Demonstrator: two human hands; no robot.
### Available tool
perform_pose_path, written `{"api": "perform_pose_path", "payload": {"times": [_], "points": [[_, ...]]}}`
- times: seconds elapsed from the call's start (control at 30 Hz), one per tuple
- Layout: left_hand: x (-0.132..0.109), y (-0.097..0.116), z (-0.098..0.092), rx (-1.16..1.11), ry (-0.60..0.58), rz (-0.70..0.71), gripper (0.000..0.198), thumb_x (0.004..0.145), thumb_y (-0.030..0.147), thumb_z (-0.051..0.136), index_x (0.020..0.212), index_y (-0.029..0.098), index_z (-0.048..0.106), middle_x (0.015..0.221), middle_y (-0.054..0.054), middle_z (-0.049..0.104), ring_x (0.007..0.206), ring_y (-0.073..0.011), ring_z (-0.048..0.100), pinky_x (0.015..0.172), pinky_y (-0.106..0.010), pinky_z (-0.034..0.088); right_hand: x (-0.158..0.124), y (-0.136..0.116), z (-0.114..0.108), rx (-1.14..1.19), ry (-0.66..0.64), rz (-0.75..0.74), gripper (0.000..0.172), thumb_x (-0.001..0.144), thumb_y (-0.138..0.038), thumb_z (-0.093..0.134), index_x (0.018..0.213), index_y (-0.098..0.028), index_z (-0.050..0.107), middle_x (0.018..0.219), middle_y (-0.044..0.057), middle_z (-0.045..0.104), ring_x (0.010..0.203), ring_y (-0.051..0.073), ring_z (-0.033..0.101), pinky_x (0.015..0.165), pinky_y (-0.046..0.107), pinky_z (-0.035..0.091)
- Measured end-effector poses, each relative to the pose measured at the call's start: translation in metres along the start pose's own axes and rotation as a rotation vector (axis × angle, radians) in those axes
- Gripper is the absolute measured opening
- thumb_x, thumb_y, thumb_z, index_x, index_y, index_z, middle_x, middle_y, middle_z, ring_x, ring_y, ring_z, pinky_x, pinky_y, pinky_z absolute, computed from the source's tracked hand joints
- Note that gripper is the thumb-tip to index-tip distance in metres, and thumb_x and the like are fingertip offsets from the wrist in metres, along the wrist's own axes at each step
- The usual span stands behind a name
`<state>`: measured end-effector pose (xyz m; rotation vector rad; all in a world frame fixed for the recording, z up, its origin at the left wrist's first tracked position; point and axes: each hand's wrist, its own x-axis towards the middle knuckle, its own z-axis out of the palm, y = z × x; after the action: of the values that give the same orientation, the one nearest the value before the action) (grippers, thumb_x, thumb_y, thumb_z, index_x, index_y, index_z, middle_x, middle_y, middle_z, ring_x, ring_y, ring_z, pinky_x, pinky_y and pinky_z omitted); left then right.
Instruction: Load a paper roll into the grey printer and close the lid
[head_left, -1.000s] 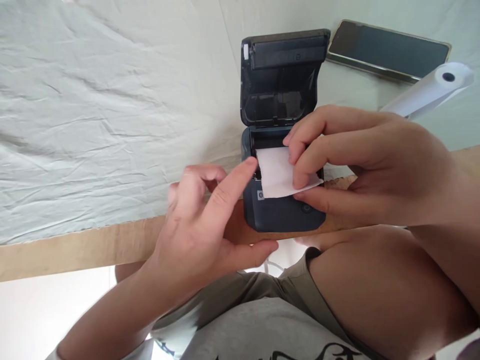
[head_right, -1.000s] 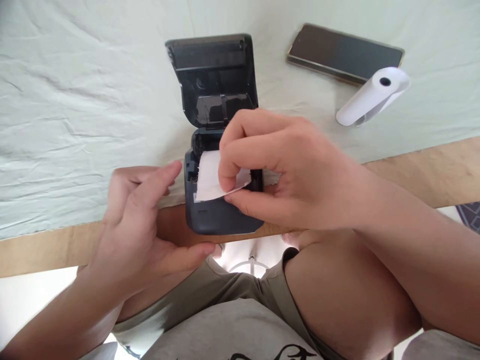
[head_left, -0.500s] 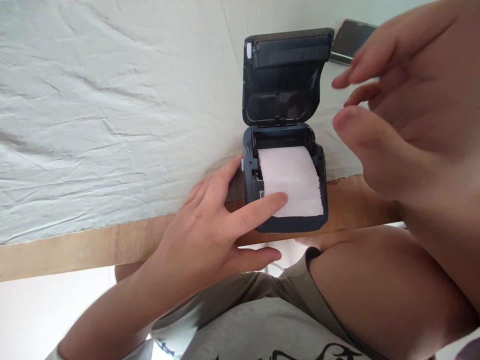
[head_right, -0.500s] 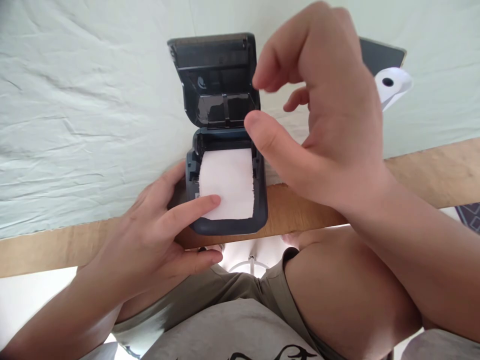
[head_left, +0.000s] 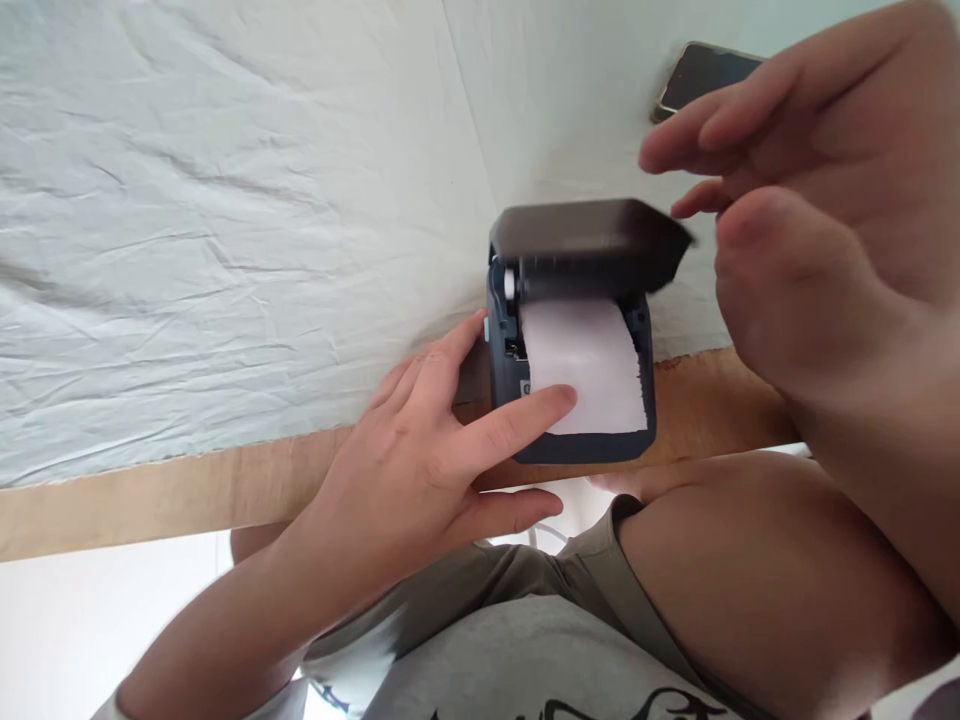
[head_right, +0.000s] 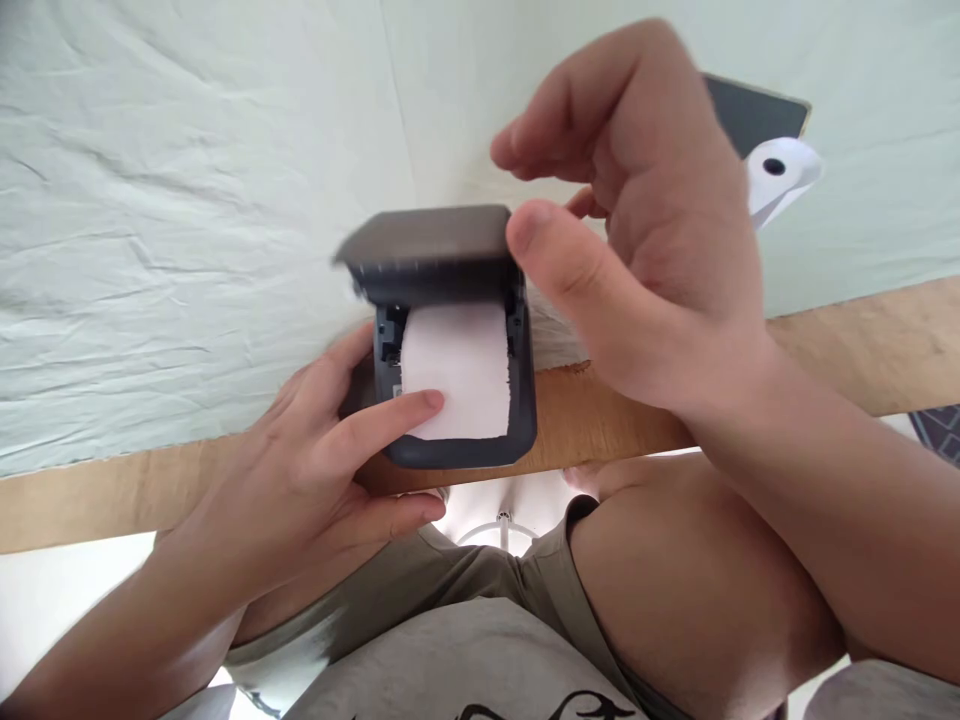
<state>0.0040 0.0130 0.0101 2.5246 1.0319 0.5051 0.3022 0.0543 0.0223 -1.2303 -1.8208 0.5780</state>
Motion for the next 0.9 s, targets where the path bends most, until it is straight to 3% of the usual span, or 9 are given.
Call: {"api": "perform_pose_path", "payload": {"times": [0.1, 0.3, 0.43, 0.53, 0.77, 0.9], "points": [[0.000, 0.000, 0.000, -0.005, 0.012, 0.018, 0.073, 0.099, 0.052, 0.098, 0.164, 0.041, 0.066, 0.184, -0.021, 0.052, 0.160, -0.0512, 0.067, 0.119, -0.074, 0.067, 0.004, 0.001, 0.000, 0.006, -0.040, -0.074, 0.021, 0.115, -0.048, 0.069, 0.127, -0.031, 0.071, 0.139, 0.001, 0.077, 0.138, 0.022, 0.074, 0.112, 0.044, 0.061], [0.000, -0.002, 0.000, -0.007, 0.007, 0.028, 0.073, 0.100, 0.056, 0.096, 0.164, 0.041, 0.065, 0.183, -0.021, 0.054, 0.157, -0.0529, 0.069, 0.120, -0.077, 0.066, 0.013, 0.003, 0.002, 0.047, -0.293, 0.030, 0.029, 0.107, -0.049, 0.073, 0.129, -0.030, 0.071, 0.141, 0.001, 0.077, 0.133, 0.021, 0.075, 0.106, 0.040, 0.065], [-0.003, -0.003, 0.002, 0.006, 0.029, 0.015, 0.090, 0.106, 0.066, 0.087, 0.179, 0.036, 0.044, 0.181, -0.026, 0.055, 0.160, -0.0501, 0.067, 0.125, -0.074, 0.063, 0.014, 0.004, 0.003, 0.117, -0.335, 0.109, 0.034, 0.104, -0.050, 0.074, 0.130, -0.030, 0.070, 0.139, 0.000, 0.078, 0.126, 0.019, 0.076, 0.088, 0.033, 0.065], [-0.004, -0.003, 0.003, 0.030, 0.043, -0.009, 0.106, 0.105, 0.073, 0.084, 0.187, 0.030, 0.032, 0.180, -0.028, 0.057, 0.161, -0.0499, 0.066, 0.128, -0.070, 0.062, 0.016, 0.006, 0.002, 0.128, -0.345, 0.120, 0.036, 0.102, -0.052, 0.077, 0.131, -0.030, 0.073, 0.138, 0.000, 0.077, 0.123, 0.018, 0.075, 0.085, 0.031, 0.063], [-0.003, -0.005, -0.003, 0.046, -0.007, -0.004, 0.090, 0.114, 0.071, 0.072, 0.185, 0.031, 0.034, 0.181, -0.024, 0.056, 0.163, -0.0443, 0.065, 0.129, -0.061, 0.062, 0.025, 0.004, 0.002, 0.252, -0.421, 0.272, 0.042, 0.093, -0.051, 0.082, 0.125, -0.027, 0.069, 0.126, 0.000, 0.074, 0.108, 0.014, 0.070, 0.079, 0.027, 0.062], [-0.001, -0.004, -0.002, 0.047, 0.011, -0.009, 0.083, 0.117, 0.071, 0.067, 0.182, 0.029, 0.039, 0.179, -0.023, 0.058, 0.161, -0.0433, 0.067, 0.129, -0.061, 0.063, 0.028, 0.004, 0.003, 0.265, -0.450, 0.333, 0.052, 0.088, -0.056, 0.085, 0.123, -0.026, 0.060, 0.135, 0.004, 0.070, 0.114, 0.018, 0.069, 0.075, 0.028, 0.061]]}}
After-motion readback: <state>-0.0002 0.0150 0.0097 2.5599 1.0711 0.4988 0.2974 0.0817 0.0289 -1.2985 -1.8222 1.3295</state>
